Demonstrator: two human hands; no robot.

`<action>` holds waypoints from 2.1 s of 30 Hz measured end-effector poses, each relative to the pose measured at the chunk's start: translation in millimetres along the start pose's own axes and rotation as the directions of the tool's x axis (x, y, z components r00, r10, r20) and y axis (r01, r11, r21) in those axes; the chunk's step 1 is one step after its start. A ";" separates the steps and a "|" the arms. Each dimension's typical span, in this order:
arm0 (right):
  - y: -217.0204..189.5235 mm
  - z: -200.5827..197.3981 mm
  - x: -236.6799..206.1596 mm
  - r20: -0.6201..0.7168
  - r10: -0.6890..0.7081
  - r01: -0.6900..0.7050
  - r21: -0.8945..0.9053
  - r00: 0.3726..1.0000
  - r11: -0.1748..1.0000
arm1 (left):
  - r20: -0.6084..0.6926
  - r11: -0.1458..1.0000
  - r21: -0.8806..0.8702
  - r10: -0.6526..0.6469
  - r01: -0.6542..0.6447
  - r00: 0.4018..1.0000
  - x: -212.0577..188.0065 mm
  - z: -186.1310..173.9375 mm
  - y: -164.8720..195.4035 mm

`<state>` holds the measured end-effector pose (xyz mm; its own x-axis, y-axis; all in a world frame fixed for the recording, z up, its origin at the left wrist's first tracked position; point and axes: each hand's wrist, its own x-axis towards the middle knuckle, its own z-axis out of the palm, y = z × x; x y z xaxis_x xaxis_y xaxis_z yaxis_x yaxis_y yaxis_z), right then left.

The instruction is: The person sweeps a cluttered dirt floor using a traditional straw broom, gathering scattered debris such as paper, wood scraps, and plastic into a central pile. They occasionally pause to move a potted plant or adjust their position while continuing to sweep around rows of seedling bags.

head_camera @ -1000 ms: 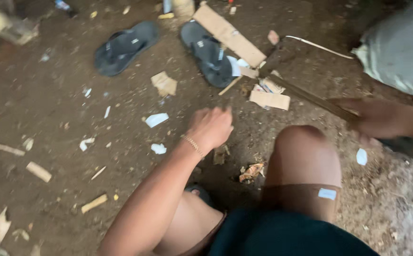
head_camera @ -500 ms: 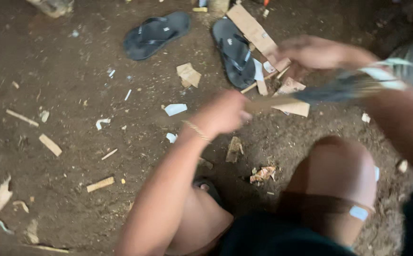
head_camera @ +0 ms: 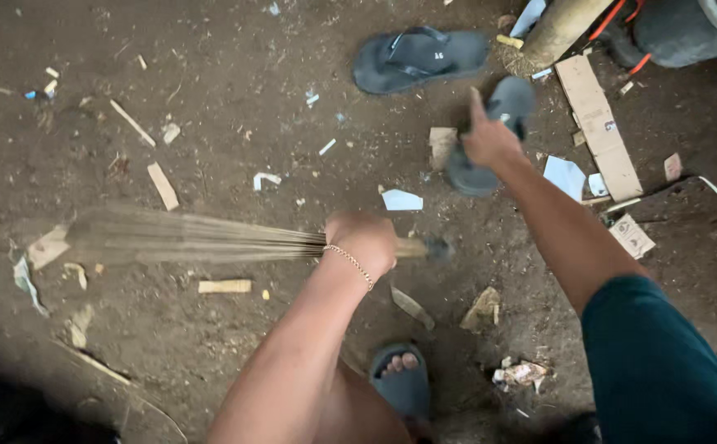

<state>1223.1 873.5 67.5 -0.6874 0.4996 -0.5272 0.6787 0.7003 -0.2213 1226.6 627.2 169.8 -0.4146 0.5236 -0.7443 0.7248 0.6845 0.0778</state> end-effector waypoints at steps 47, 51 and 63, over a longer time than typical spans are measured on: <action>350.2 -58.7 -323.2 0.120 0.117 -0.167 0.724 0.986 0.669 | -0.628 0.698 0.411 0.683 -0.586 0.374 29.3 -42.9 309.3; 400.5 -67.0 -306.3 0.132 0.532 -0.491 0.613 0.836 0.619 | -0.620 0.697 0.376 0.679 -0.610 0.393 19.9 -45.6 302.0; 303.2 114.8 -272.9 0.141 0.007 -0.040 0.228 0.990 0.973 | -0.565 0.739 0.424 0.668 -0.523 0.485 -12.0 -49.4 267.0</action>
<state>1646.2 890.9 50.0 -0.6390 0.4279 -0.6392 0.7465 0.5452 -0.3813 1398.0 828.7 232.3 -0.0280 0.9974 0.0657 0.9860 0.0168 0.1658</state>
